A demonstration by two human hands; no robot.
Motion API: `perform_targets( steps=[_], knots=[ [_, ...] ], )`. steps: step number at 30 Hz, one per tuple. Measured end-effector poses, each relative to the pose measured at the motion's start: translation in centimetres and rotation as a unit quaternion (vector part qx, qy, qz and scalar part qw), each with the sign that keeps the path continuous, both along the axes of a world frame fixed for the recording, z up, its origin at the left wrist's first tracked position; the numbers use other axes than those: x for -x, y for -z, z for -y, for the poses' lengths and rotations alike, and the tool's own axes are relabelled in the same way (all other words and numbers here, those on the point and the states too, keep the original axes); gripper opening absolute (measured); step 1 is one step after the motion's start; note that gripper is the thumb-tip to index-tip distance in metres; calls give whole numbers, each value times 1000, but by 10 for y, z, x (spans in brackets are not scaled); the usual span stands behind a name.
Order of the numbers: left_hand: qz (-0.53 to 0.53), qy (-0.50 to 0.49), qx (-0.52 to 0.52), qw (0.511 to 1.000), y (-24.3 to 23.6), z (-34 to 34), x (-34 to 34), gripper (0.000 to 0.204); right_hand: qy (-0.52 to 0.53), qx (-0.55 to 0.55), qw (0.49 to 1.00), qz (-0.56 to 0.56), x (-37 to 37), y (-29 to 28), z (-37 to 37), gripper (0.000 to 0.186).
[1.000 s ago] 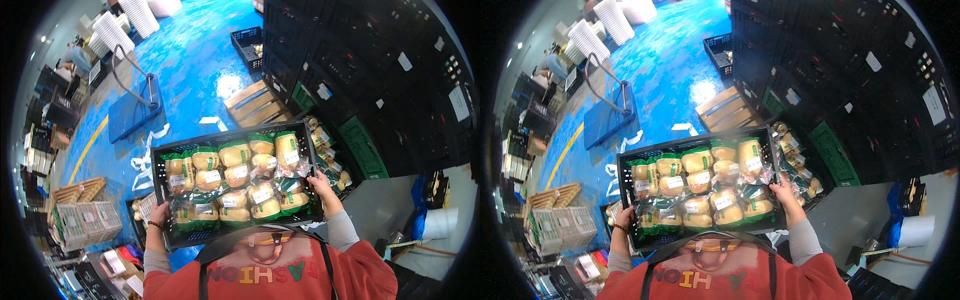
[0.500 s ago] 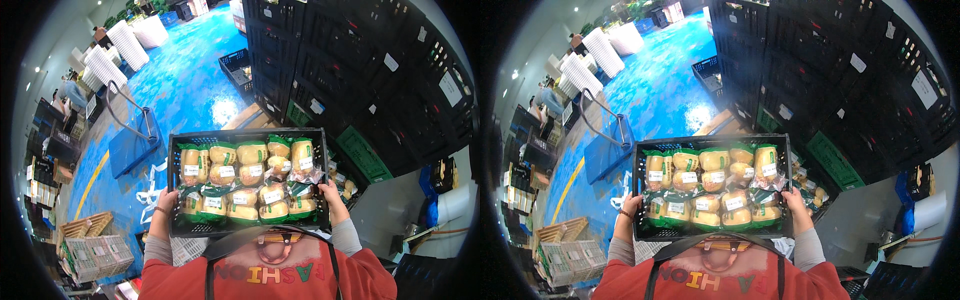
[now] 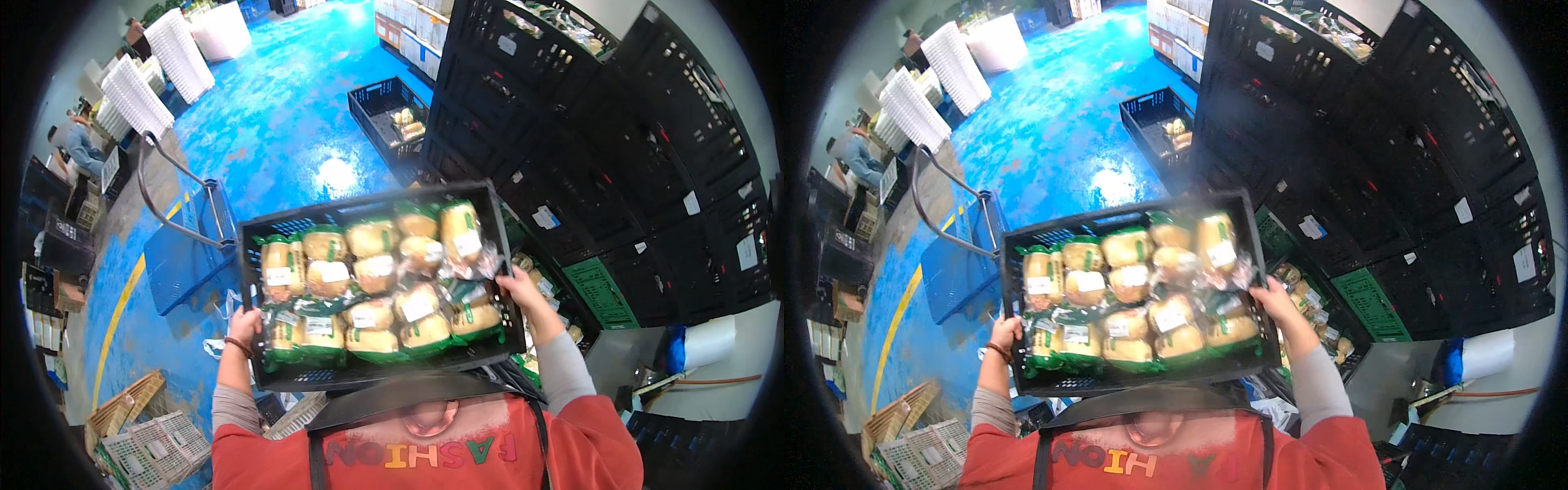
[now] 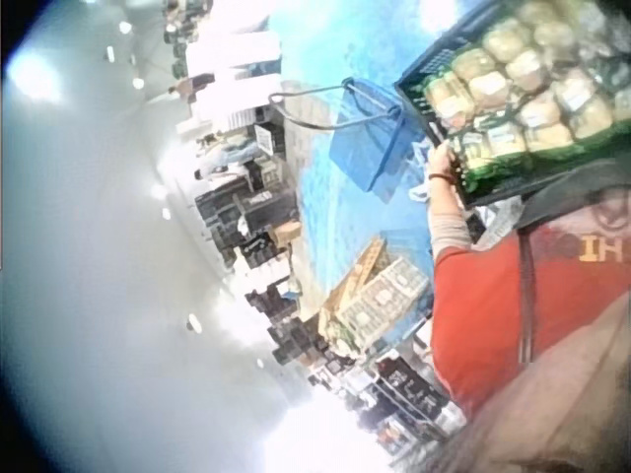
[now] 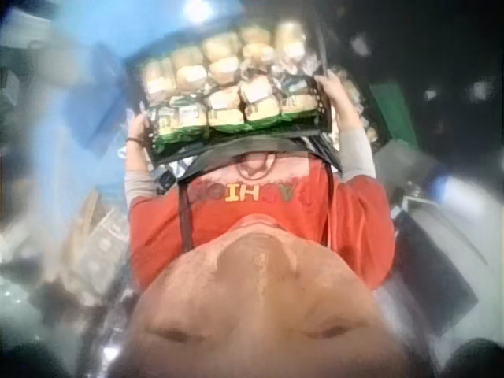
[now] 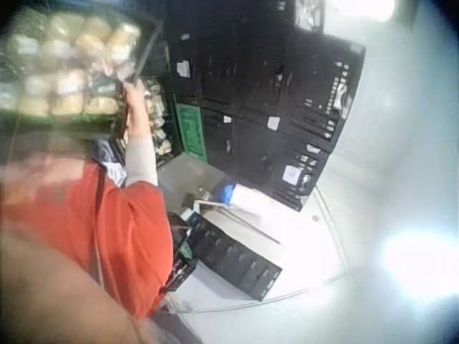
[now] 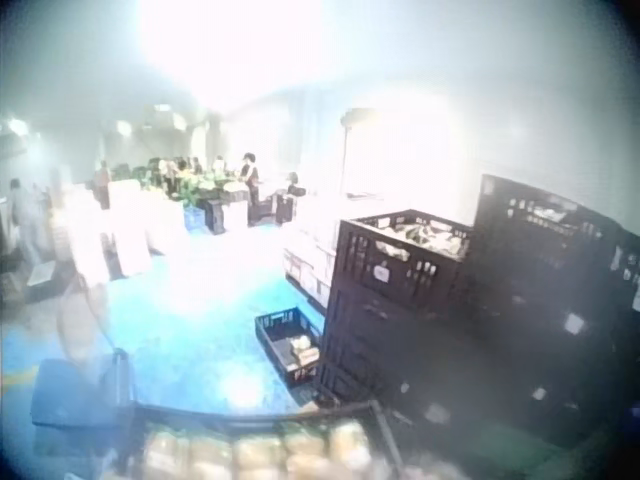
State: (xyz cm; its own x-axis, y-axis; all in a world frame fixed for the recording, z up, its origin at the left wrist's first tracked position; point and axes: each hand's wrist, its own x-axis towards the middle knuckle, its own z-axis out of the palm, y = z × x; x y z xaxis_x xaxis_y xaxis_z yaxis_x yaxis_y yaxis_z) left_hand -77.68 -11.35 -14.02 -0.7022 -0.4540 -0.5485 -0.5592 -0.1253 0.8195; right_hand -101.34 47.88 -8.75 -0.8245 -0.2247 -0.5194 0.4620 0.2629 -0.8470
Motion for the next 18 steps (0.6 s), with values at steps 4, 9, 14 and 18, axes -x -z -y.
perform_targets(
  steps=[4,9,14,18],
  knots=[
    [43,-67,-95,992,3,67,-11,14,-120,35,992,-30,73,-49,92,17],
    [-3,-150,-208,967,-50,58,-14,24,-20,87,993,81,130,-62,144,16],
    [-52,-186,-179,965,-70,35,-27,28,-125,72,989,43,168,-27,150,20],
    [-35,-211,-122,969,-69,22,-31,24,-173,69,981,56,200,-17,175,23]
  ],
)
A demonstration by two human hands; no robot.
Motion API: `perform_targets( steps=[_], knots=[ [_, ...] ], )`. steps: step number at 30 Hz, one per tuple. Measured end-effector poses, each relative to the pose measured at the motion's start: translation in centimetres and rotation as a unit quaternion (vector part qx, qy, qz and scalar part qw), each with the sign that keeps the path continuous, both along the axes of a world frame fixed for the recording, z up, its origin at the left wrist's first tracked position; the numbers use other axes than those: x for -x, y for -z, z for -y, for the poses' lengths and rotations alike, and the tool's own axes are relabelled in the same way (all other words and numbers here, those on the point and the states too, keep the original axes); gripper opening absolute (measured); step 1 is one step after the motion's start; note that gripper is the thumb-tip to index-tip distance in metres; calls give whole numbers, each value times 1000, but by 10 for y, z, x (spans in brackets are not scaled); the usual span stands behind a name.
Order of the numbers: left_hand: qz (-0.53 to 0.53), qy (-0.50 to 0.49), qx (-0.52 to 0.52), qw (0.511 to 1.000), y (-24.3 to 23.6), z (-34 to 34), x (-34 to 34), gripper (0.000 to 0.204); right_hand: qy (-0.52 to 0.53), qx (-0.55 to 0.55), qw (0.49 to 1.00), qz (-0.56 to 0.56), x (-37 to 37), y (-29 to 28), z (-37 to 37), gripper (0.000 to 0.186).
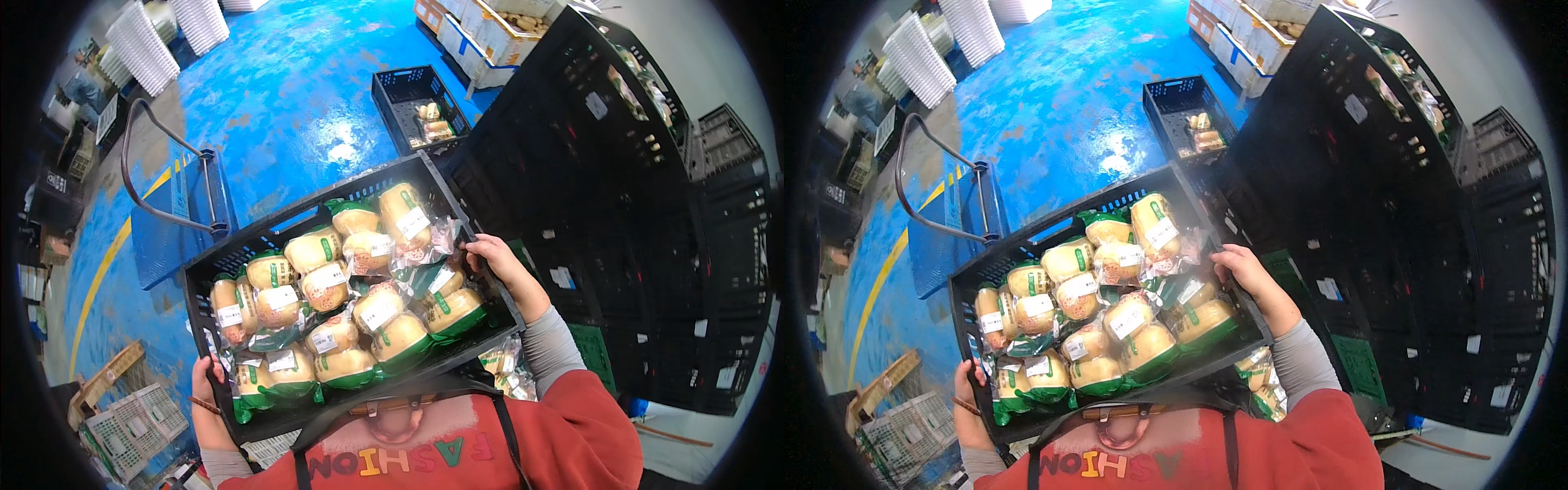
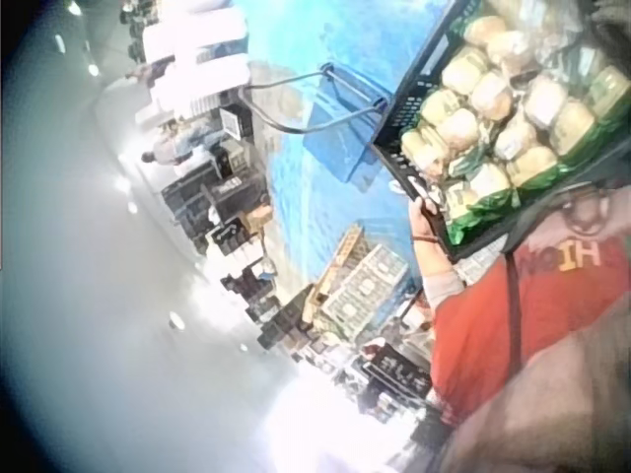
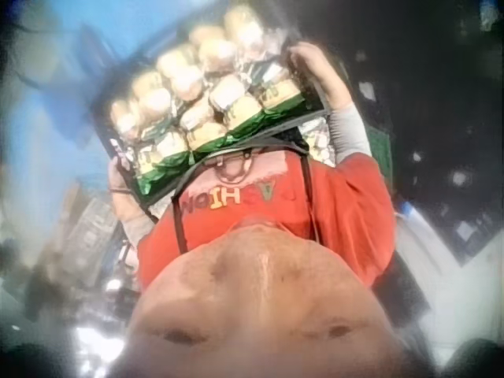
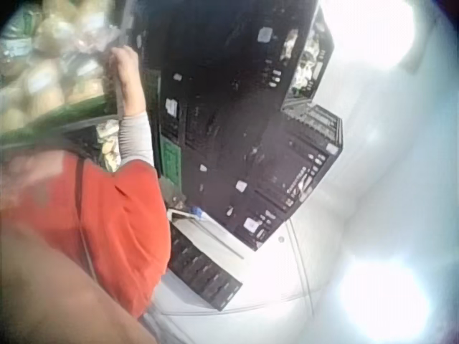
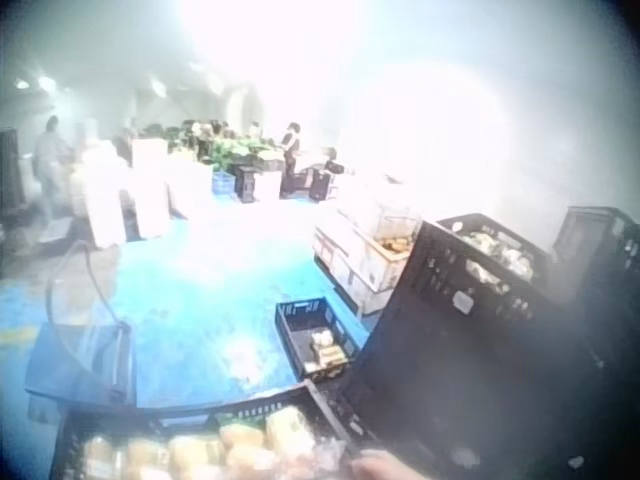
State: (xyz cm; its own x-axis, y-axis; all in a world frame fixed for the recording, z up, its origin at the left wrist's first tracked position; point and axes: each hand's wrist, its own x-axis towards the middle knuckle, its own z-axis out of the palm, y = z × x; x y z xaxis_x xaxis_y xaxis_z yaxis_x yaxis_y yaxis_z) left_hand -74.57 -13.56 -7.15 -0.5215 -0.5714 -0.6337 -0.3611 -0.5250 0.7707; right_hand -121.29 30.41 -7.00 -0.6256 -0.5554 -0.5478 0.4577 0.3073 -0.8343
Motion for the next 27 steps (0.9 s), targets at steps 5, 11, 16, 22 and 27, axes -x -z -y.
perform_targets(
  steps=[5,11,16,22,27],
  knots=[
    [-11,-58,-8,998,-2,-23,10,22,-46,12,999,-14,61,6,26,21],
    [28,-129,65,989,-35,-86,26,20,-133,18,990,-44,148,-36,78,19],
    [-12,-228,34,973,-73,-115,55,18,-245,4,962,-121,216,-161,146,20],
    [-122,-282,-27,951,-155,-111,133,29,-286,94,944,-135,242,-320,159,21],
    [-201,-216,13,955,-162,-99,156,34,-165,144,959,-180,218,-376,70,26]
  ],
)
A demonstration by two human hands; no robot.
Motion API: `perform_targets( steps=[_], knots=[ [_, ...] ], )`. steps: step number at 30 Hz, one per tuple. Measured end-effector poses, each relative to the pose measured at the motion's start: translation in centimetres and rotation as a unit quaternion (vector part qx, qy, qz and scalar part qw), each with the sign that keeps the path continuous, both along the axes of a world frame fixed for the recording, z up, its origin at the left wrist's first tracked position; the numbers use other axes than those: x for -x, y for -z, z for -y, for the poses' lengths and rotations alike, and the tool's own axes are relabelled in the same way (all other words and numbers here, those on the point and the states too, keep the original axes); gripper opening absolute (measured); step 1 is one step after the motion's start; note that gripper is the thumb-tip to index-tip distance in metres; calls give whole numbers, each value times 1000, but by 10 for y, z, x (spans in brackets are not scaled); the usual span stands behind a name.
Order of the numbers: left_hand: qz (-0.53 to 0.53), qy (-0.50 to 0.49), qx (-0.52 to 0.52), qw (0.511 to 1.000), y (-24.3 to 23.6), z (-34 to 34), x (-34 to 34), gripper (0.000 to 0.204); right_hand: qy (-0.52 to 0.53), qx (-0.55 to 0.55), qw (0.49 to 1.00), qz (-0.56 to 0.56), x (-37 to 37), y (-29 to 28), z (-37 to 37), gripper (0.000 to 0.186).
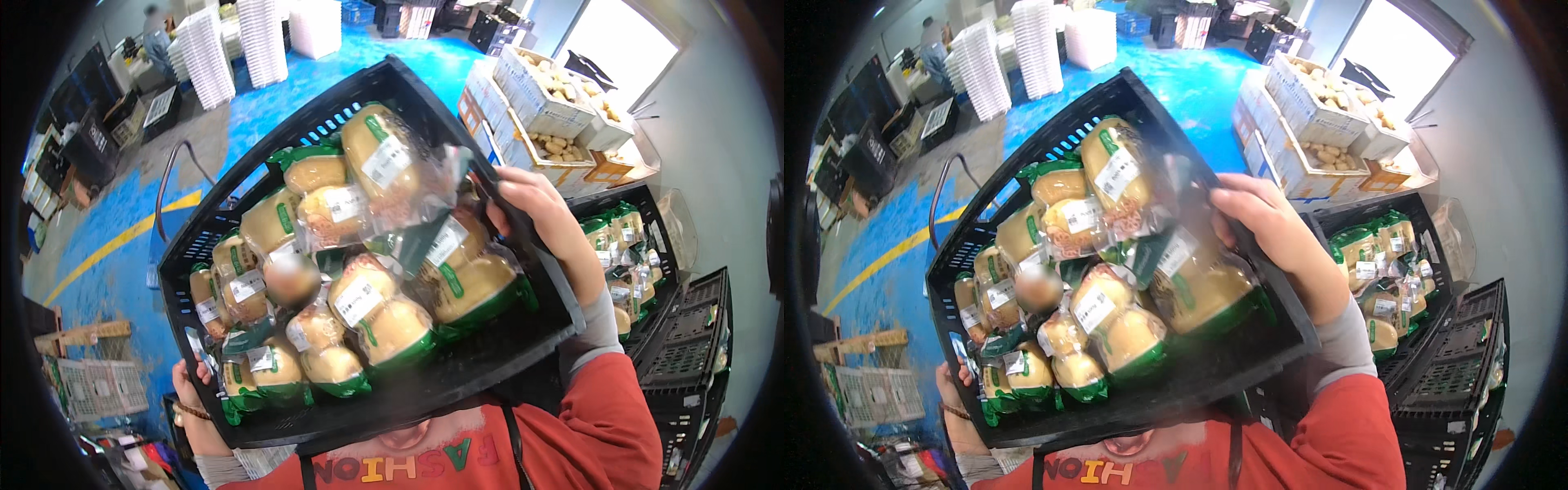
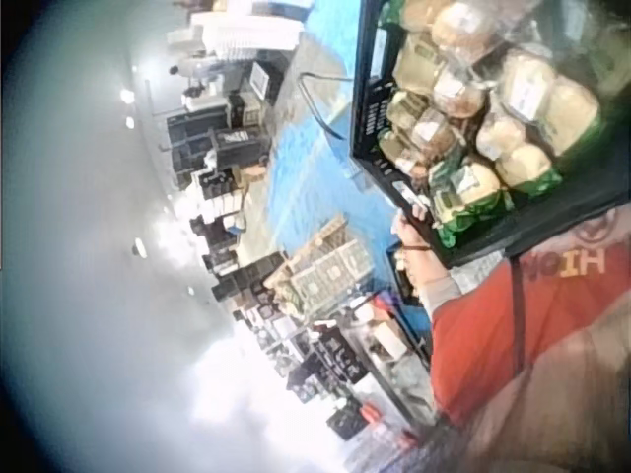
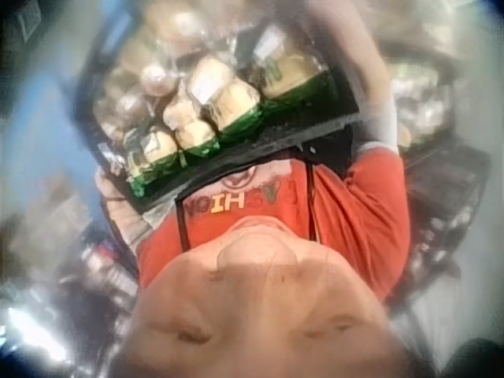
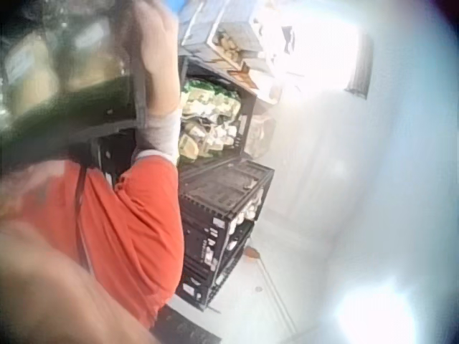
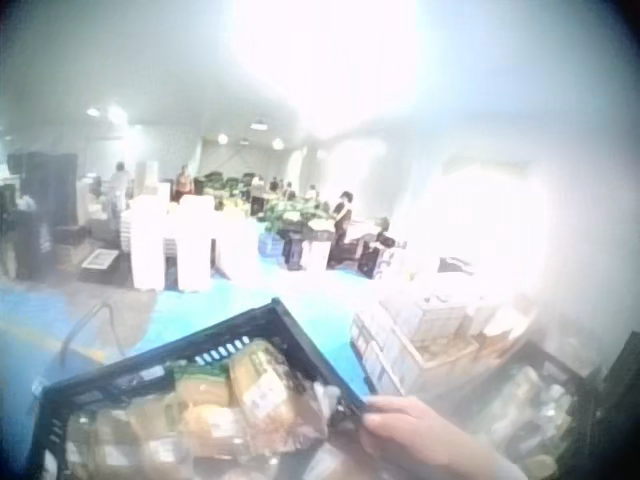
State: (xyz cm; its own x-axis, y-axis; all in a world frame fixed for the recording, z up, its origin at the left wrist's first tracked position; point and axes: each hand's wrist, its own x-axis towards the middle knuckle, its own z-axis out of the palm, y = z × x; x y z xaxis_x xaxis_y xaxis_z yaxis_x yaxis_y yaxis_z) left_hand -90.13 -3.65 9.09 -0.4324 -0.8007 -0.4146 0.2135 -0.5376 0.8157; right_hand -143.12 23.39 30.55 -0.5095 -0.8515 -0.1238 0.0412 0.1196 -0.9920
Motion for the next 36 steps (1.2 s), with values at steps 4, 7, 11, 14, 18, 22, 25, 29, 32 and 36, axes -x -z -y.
perform_targets(
  steps=[4,7,11,14,18,22,25,29,32,36],
  knots=[
    [-71,48,24,996,-3,10,-1,33,47,12,994,-93,-55,-58,-47,35],
    [-117,80,28,989,-7,22,11,32,61,24,987,-146,-94,-85,-70,39],
    [-177,193,40,964,13,64,33,33,121,32,970,-208,-162,-63,-105,39],
    [-175,234,71,954,16,81,51,35,206,-5,952,-228,-202,-41,-135,40],
    [-151,310,84,935,11,103,87,36,299,13,932,-206,-230,-12,-167,28],
    [-120,349,88,925,13,110,114,39,337,13,922,-192,-263,-21,-170,29],
    [-141,380,78,911,13,120,125,42,361,33,915,-177,-268,-15,-173,31],
    [-167,395,136,893,2,136,123,50,292,2,941,-172,-240,-4,-201,22],
    [-207,464,194,839,-17,118,134,59,316,-34,938,-137,-209,-3,-217,20],
    [-270,453,223,820,-33,110,116,65,285,-137,940,-129,-184,-17,-214,16]
  ],
)
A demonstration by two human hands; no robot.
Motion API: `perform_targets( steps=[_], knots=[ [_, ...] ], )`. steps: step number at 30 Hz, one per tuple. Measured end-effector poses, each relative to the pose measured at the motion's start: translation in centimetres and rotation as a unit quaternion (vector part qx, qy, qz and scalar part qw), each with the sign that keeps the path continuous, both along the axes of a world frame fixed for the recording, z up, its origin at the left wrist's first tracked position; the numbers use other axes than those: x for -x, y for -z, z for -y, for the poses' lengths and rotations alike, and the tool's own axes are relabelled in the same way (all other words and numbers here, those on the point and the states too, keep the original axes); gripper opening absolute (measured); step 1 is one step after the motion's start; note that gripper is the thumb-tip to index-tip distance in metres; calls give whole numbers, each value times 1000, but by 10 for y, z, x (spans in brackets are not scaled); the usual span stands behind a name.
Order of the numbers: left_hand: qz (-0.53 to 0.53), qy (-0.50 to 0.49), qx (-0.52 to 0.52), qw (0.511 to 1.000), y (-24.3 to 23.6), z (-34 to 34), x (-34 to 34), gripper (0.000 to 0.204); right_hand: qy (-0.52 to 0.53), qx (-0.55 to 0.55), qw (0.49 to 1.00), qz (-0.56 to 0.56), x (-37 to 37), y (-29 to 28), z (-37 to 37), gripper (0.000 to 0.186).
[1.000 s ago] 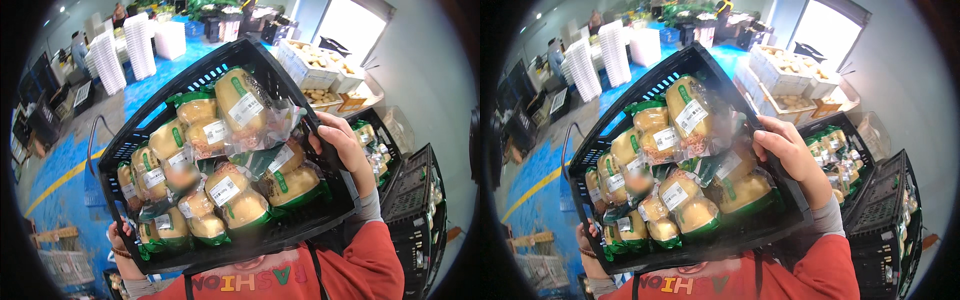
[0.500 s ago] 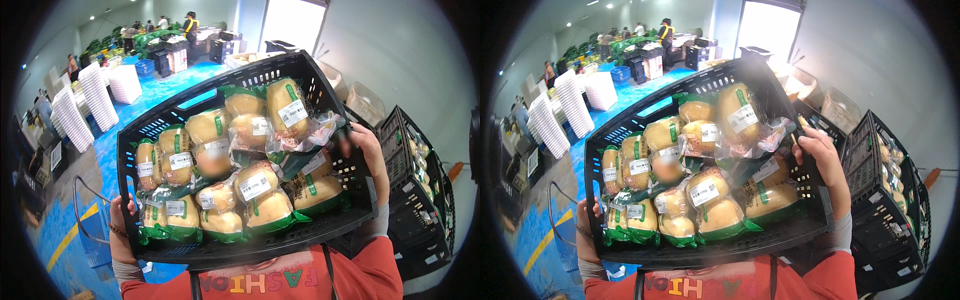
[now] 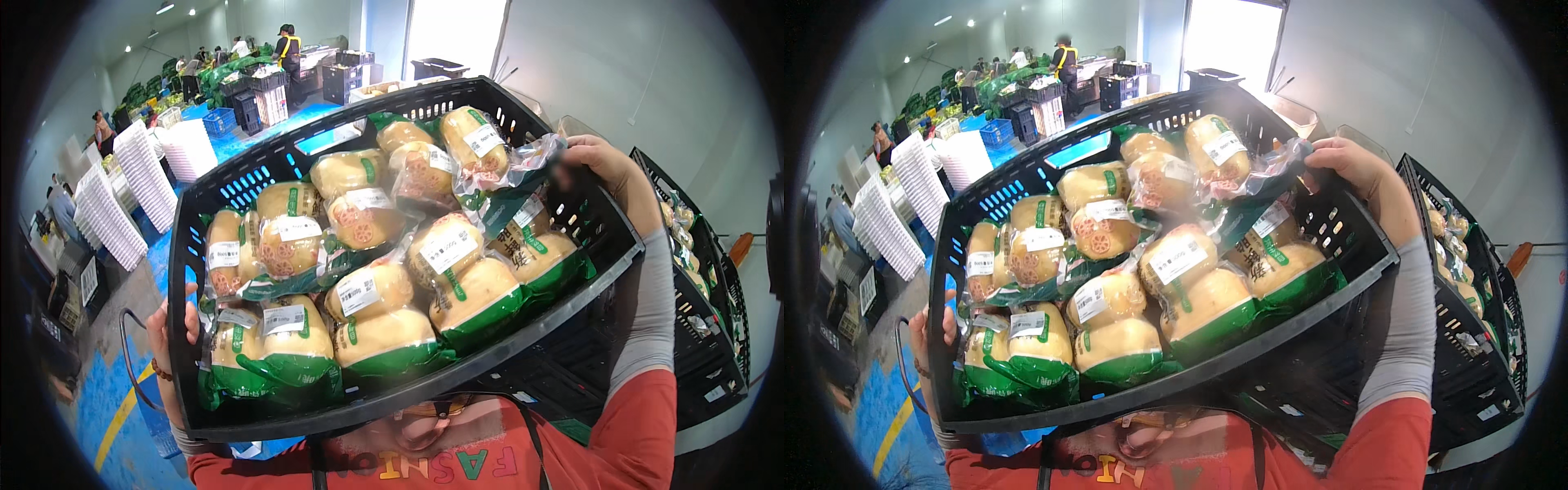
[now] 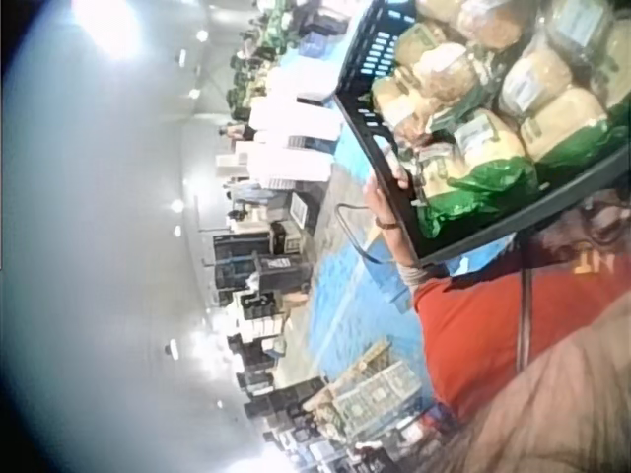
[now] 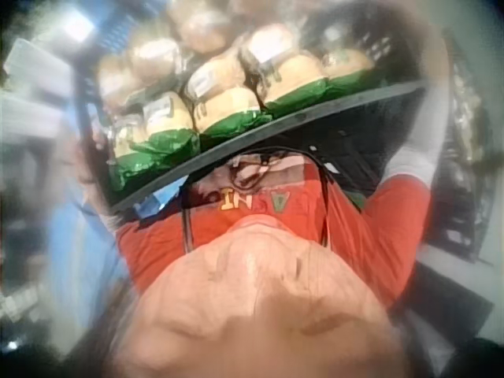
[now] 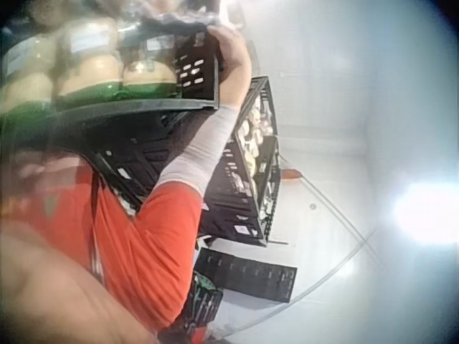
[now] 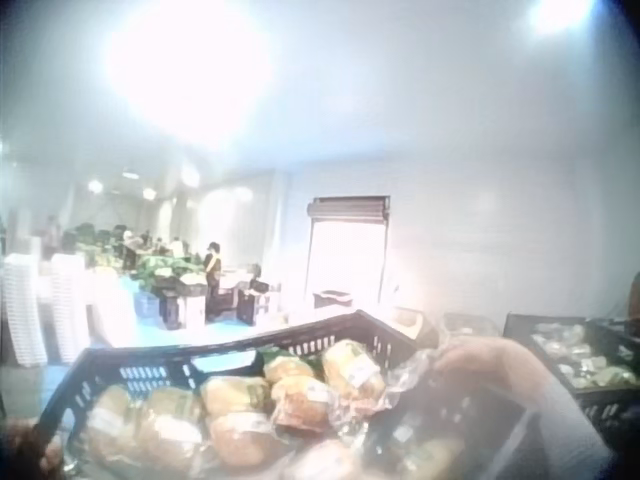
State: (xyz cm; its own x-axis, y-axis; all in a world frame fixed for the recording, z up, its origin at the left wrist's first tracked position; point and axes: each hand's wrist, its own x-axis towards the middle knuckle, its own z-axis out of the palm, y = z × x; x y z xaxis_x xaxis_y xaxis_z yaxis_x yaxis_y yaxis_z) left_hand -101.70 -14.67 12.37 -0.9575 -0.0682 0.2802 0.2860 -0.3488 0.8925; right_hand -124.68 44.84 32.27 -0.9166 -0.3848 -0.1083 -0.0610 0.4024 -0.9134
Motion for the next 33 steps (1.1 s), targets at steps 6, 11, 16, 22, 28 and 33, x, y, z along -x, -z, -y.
perform_targets(
  steps=[6,11,16,22,28,33],
  knots=[
    [-74,22,-13,997,-9,-7,-8,66,-36,-259,965,-21,26,-2,11,16],
    [-125,85,48,987,-20,-8,-12,66,33,-455,889,-43,41,-3,36,24],
    [-122,186,26,975,-22,-1,5,86,7,-662,664,-348,60,18,50,33],
    [-82,190,11,978,-31,19,-13,76,-237,-359,880,-201,-159,29,204,44],
    [-121,144,65,980,-21,7,11,79,-237,-371,756,-485,-227,85,188,49],
    [-98,228,-15,969,-23,21,19,77,-233,-391,772,-444,-235,74,207,51]
  ],
)
